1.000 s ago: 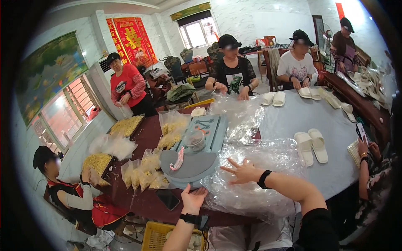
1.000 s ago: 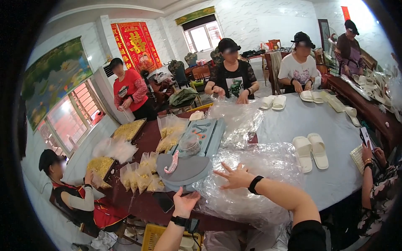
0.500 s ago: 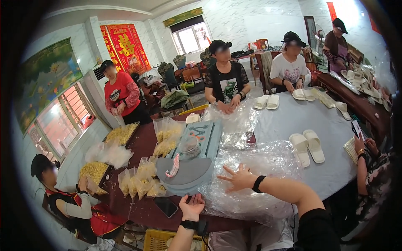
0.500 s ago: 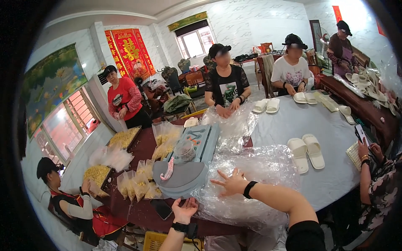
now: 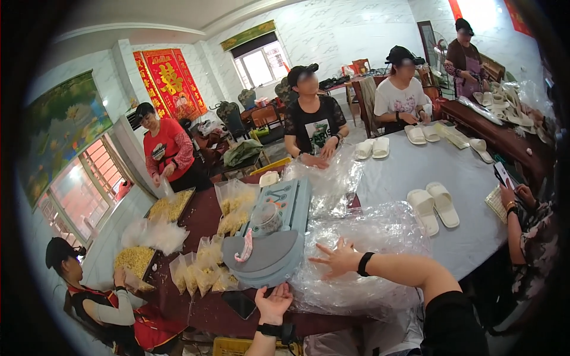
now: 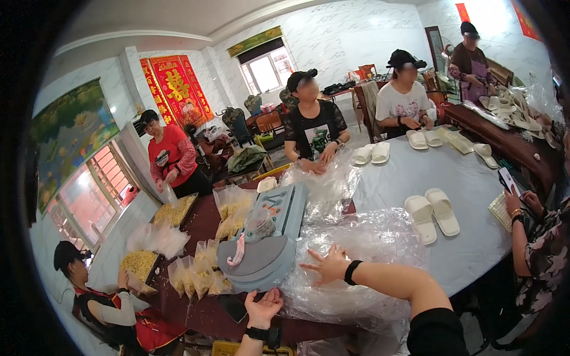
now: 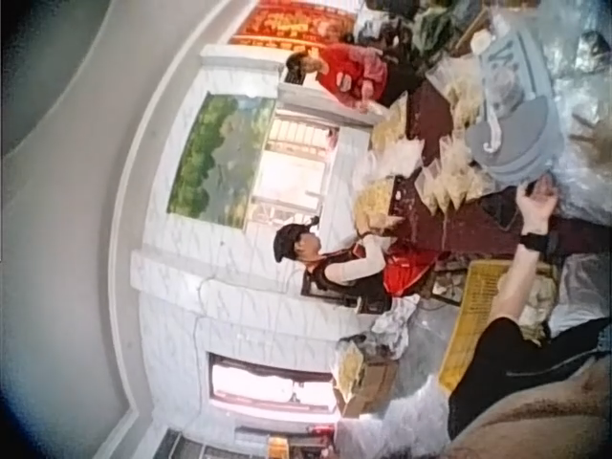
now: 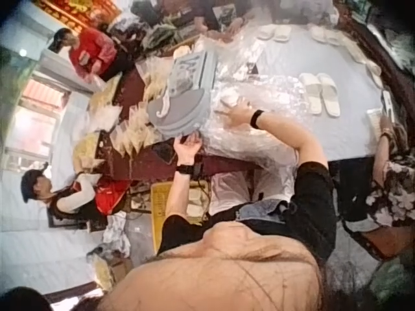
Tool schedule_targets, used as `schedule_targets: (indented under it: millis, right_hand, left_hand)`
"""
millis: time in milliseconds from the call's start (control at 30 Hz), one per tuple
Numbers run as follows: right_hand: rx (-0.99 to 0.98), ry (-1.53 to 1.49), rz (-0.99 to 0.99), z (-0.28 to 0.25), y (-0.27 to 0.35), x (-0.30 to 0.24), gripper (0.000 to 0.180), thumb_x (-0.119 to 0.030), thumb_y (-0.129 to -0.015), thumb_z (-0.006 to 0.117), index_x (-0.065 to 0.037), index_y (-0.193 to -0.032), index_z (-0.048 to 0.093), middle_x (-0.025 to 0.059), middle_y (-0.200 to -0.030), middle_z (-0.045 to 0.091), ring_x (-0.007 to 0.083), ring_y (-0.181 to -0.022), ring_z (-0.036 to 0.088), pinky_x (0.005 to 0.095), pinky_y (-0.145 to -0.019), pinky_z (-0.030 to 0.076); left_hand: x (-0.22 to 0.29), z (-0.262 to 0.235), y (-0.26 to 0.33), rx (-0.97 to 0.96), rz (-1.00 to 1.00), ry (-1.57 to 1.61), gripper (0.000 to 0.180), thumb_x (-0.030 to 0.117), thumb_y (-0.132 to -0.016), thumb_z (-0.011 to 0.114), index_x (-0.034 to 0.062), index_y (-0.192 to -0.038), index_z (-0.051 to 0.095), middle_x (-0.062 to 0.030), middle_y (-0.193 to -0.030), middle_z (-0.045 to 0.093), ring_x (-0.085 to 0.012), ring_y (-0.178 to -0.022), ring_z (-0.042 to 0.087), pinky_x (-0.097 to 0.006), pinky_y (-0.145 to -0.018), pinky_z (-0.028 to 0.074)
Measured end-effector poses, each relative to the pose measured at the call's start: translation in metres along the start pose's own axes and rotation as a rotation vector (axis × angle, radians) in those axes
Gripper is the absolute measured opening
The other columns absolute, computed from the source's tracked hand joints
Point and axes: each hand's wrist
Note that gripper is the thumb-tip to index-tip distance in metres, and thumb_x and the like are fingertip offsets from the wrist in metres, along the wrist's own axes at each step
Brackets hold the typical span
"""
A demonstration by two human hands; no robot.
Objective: Packing pairs of white slippers into clear plastic bags.
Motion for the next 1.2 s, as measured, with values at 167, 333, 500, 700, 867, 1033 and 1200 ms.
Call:
schedule_targets:
  millis: [167, 333, 500, 700, 867, 1033, 1200]
  right_hand:
    - [-0.048, 0.009, -0.015, -0.004, -0.008, -0.007, 0.088, -0.083, -0.083, 0.045, -0.051, -0.157, 0.011, 0.0023, -0.17, 0.006, 0.0711, -0.126, 0.033, 0.0701, -0.08, 0.047]
    - [-0.119, -0.005, 0.019, -0.011, -0.028, -0.02, 0.09, -0.084, -0.082, 0.046, -0.049, -0.158, 0.012, 0.0014, -0.17, 0.003, 0.0722, -0.127, 0.031, 0.0717, -0.08, 0.047]
    - [-0.087, -0.035, 0.062, -0.004, -0.035, -0.024, 0.091, -0.085, -0.08, 0.047, -0.047, -0.158, 0.016, 0.0037, -0.17, 0.004, 0.0738, -0.127, 0.029, 0.0743, -0.086, 0.044]
    - [0.041, -0.192, 0.022, -0.009, -0.025, -0.012, 0.086, -0.074, -0.083, 0.058, -0.041, -0.157, 0.028, 0.0103, -0.168, 0.011, 0.0698, -0.129, 0.031, 0.0766, -0.087, 0.042]
    - [0.163, -0.457, -0.028, -0.044, 0.014, 0.024, 0.08, -0.055, -0.086, 0.07, -0.026, -0.154, 0.039, 0.0145, -0.16, 0.033, 0.0519, -0.136, 0.04, 0.0724, -0.106, 0.031]
    - [-0.079, -0.18, -0.036, -0.05, 0.088, 0.058, 0.071, -0.053, -0.09, 0.066, -0.022, -0.15, 0.044, 0.0122, -0.152, 0.044, 0.0472, -0.136, 0.042, 0.0745, -0.106, 0.03]
    - [0.006, -0.317, 0.142, -0.044, 0.156, 0.042, 0.071, -0.063, -0.094, 0.054, -0.025, -0.152, 0.043, 0.0147, -0.162, 0.028, 0.0541, -0.143, 0.027, 0.0752, -0.102, 0.034]
  left_hand:
    - [0.006, 0.002, 0.005, -0.052, -0.053, 0.023, 0.066, 0.032, -0.079, 0.062, -0.007, -0.13, 0.044, -0.0161, -0.123, 0.057, -0.0252, -0.097, 0.055, -0.035, -0.075, 0.039]
    - [0.003, 0.01, 0.012, -0.034, -0.046, -0.004, 0.063, 0.031, -0.079, 0.062, -0.0078, -0.127, 0.046, -0.0165, -0.12, 0.058, -0.0259, -0.095, 0.056, -0.035, -0.076, 0.04]
    - [0.005, -0.006, 0.001, -0.023, -0.029, -0.016, 0.062, 0.029, -0.082, 0.06, -0.0112, -0.127, 0.046, -0.0216, -0.117, 0.059, -0.0315, -0.099, 0.057, -0.04, -0.082, 0.045]
    - [0.006, -0.008, 0.005, -0.112, -0.001, -0.093, 0.056, 0.022, -0.087, 0.059, -0.0138, -0.127, 0.044, -0.025, -0.125, 0.053, -0.0366, -0.114, 0.055, -0.043, -0.092, 0.047]
    - [0.011, -0.004, 0.028, -0.178, 0.062, -0.28, 0.05, 0.019, -0.091, 0.058, -0.0115, -0.129, 0.046, -0.0226, -0.128, 0.053, -0.0377, -0.119, 0.053, -0.045, -0.098, 0.048]
    - [-0.032, 0.025, 0.081, -0.293, 0.476, -0.919, 0.038, 0.016, -0.09, 0.066, 0.0007, -0.123, 0.056, -0.0155, -0.114, 0.063, -0.031, -0.101, 0.062, -0.042, -0.083, 0.051]
    - [-0.08, 0.053, 0.096, -0.629, 0.946, -1.536, 0.048, 0.01, -0.091, 0.065, -0.0025, -0.135, 0.053, -0.0211, -0.131, 0.058, -0.0385, -0.12, 0.053, -0.046, -0.108, 0.039]
Point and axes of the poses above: each hand's wrist, its own y-axis away from the middle knuckle, its own z-axis out of the palm, x = y × z
